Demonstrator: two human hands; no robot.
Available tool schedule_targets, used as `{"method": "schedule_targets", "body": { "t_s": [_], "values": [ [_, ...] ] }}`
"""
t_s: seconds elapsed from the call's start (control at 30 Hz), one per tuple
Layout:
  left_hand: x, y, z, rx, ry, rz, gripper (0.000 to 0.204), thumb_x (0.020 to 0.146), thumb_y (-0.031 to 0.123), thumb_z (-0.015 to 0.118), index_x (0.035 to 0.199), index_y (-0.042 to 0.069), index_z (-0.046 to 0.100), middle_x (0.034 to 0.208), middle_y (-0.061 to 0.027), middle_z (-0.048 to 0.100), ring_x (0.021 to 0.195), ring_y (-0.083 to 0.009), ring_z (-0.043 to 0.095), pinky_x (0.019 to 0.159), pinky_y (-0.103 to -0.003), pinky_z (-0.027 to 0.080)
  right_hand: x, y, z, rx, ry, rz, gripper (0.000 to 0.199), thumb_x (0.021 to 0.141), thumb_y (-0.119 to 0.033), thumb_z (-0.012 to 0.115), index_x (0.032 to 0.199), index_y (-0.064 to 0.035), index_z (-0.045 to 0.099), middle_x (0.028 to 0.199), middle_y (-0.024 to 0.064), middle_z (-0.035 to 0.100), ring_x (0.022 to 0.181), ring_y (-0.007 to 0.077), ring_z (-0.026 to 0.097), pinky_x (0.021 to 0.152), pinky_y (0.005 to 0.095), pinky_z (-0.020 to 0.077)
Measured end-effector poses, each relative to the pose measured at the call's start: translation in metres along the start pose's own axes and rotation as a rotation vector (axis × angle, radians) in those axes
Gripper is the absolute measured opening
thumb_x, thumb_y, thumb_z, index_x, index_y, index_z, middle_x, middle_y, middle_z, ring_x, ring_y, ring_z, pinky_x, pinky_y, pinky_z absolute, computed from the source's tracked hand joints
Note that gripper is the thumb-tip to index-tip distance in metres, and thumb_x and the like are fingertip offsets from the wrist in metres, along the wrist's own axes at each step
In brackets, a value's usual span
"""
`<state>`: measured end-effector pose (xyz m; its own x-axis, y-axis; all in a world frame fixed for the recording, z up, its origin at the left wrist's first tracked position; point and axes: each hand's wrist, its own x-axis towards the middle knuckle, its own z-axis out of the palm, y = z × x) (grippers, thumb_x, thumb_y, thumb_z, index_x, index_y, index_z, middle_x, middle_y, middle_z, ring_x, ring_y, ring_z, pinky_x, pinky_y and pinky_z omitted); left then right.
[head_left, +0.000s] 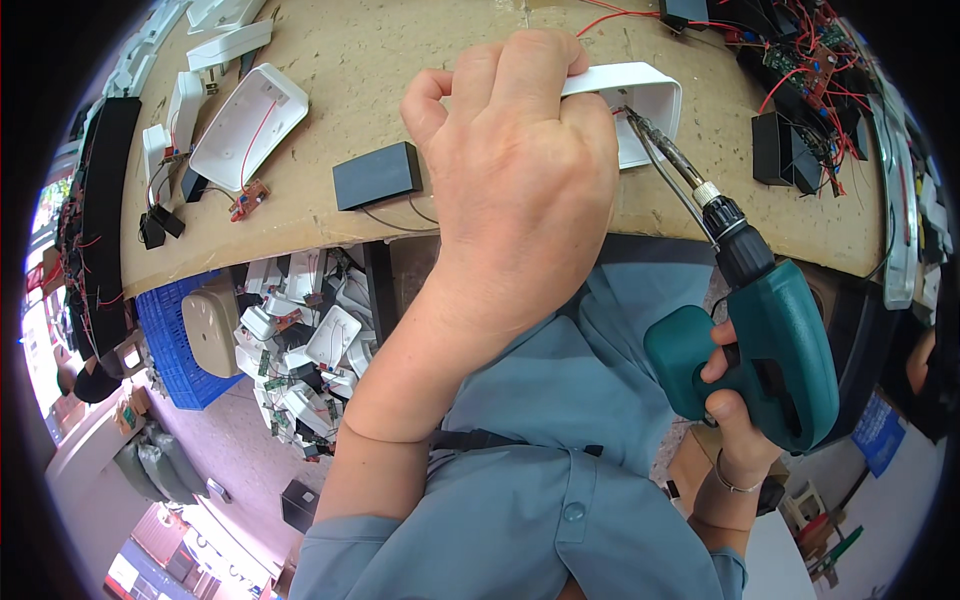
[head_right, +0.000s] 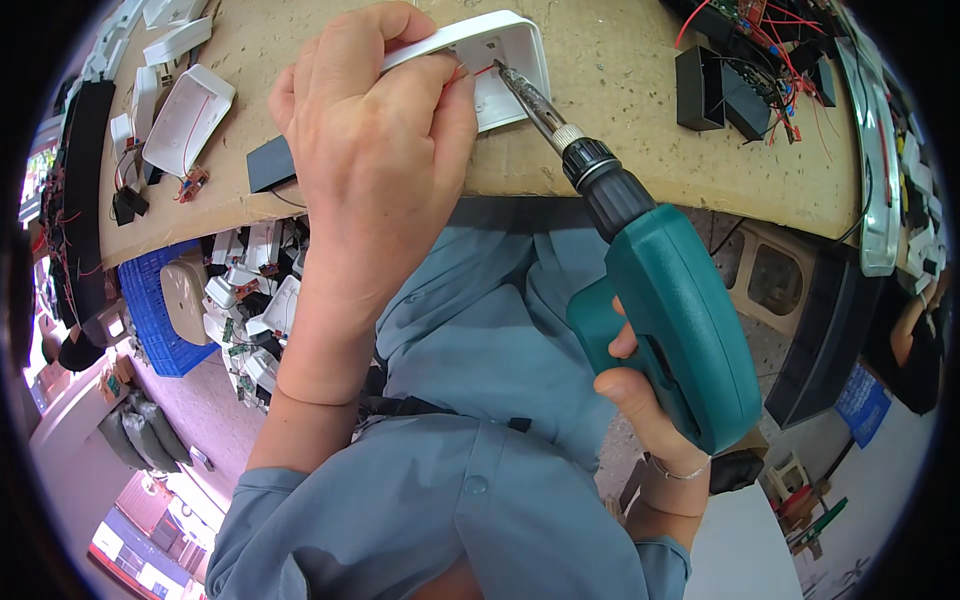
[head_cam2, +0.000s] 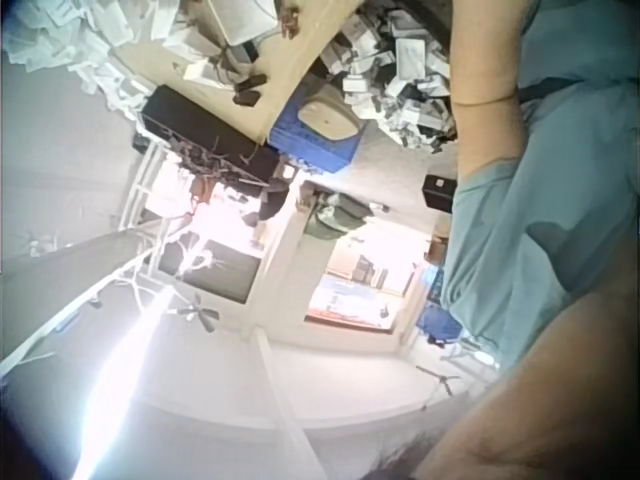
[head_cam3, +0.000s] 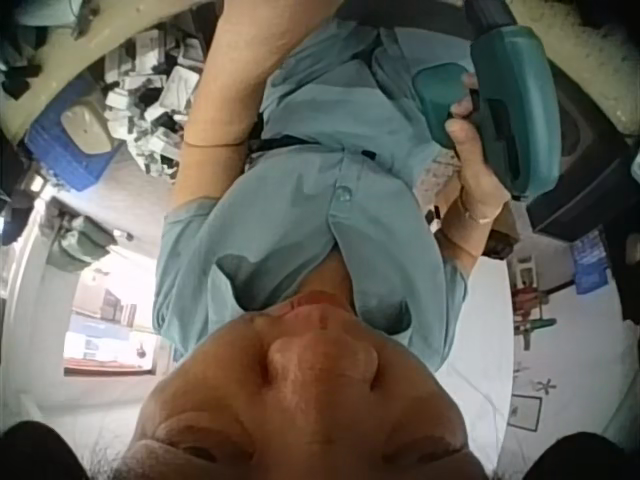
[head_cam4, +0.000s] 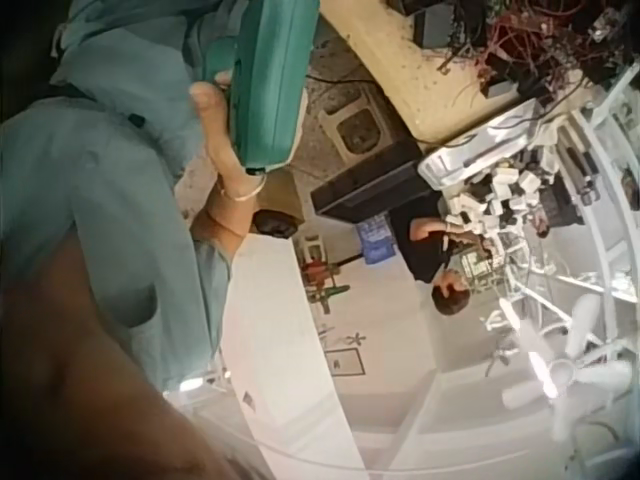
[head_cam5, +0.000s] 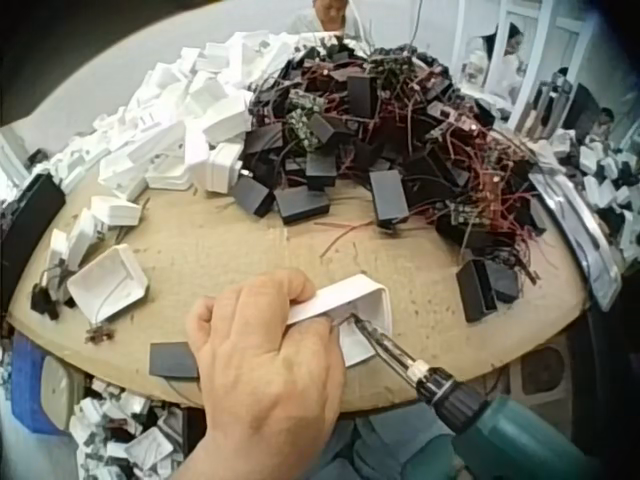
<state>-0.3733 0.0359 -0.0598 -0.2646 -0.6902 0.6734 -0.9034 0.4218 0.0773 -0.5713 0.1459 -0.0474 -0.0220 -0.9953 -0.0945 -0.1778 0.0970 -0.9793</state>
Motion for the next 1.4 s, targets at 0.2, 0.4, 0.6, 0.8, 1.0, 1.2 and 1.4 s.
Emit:
{"method": "schedule_targets", "body": {
  "t_s": [0.2,0.4,0.6,0.8,1.0,1.2,1.4],
  "values": [
    [0.0007,-0.0001,-0.0006,0.011,0.02,0.011,0.004,0.057,0.003,0.054,0.056,0.002,0.051,0.087,-0.0065,0.051,0.078,-0.0214,0.045,0.071,-0.038,0.029,-0.0003,-0.0001,0.0005,0.001,0.02,0.024,0.056,0.068,-0.023,0.073,0.108,0.0062,0.047,0.09,0.012,0.055,0.067,0.0132,0.052,0.061,0.0249,0.0432],
    [0.0007,0.0001,-0.0004,0.008,0.01,0.006,0.004,0.057,0.002,0.054,0.056,0.002,0.05,0.087,-0.0064,0.051,0.078,-0.0213,0.045,0.072,-0.038,0.029,-0.0039,-0.0033,-0.0014,-0.028,0.04,0.052,0.052,0.069,-0.022,0.073,0.105,0.0064,0.049,0.086,0.0107,0.056,0.067,0.0137,0.054,0.062,0.0254,0.0444],
    [0.001,0.0024,-0.0001,0.036,0.011,0.011,0.005,0.056,0.002,0.054,0.055,0.002,0.05,0.087,-0.0063,0.051,0.078,-0.0211,0.045,0.072,-0.037,0.029,-0.0051,-0.0033,0.0026,-0.026,0.06,0.052,0.053,0.069,-0.022,0.073,0.106,0.006,0.049,0.085,0.0105,0.056,0.068,0.0142,0.054,0.063,0.026,0.0452],
    [0.0,0.0015,-0.0004,0.03,0.035,0.012,0.005,0.056,0.003,0.054,0.054,0.002,0.05,0.088,-0.0064,0.051,0.078,-0.021,0.045,0.072,-0.037,0.028,-0.0062,-0.0037,0.004,-0.029,0.058,0.067,0.057,0.068,-0.024,0.073,0.11,0.0059,0.047,0.09,0.0125,0.056,0.069,0.0144,0.055,0.065,0.0265,0.0453],
    [0.0008,0.003,0.0004,0.012,0.01,0.001,0.004,0.055,0.003,0.054,0.054,0.002,0.05,0.088,-0.0072,0.051,0.079,-0.0213,0.045,0.072,-0.037,0.028,-0.0056,-0.0022,0.004,-0.019,0.068,0.047,0.067,0.066,-0.027,0.075,0.116,0.0057,0.044,0.102,0.0178,0.056,0.07,0.0142,0.056,0.068,0.027,0.0458],
    [-0.0006,0.0033,0.0006,0.016,0.034,0.002,0.004,0.055,0.003,0.054,0.054,0.002,0.05,0.088,-0.007,0.051,0.079,-0.0215,0.045,0.072,-0.037,0.028,-0.0085,-0.0005,0.0038,-0.023,0.073,0.075,0.072,0.065,-0.028,0.076,0.119,0.0052,0.042,0.104,0.0188,0.055,0.07,0.0136,0.056,0.069,0.0258,0.046],
    [-0.0007,0.0032,0.0012,0.004,0.039,0.002,0.004,0.056,0.003,0.054,0.054,0.002,0.05,0.088,-0.0071,0.051,0.079,-0.0217,0.044,0.071,-0.037,0.028,-0.0083,-0.0019,0.0052,-0.014,0.089,0.07,0.07,0.065,-0.027,0.076,0.118,0.0054,0.043,0.104,0.0186,0.056,0.07,0.0129,0.056,0.07,0.0271,0.0461]
  ]
}}
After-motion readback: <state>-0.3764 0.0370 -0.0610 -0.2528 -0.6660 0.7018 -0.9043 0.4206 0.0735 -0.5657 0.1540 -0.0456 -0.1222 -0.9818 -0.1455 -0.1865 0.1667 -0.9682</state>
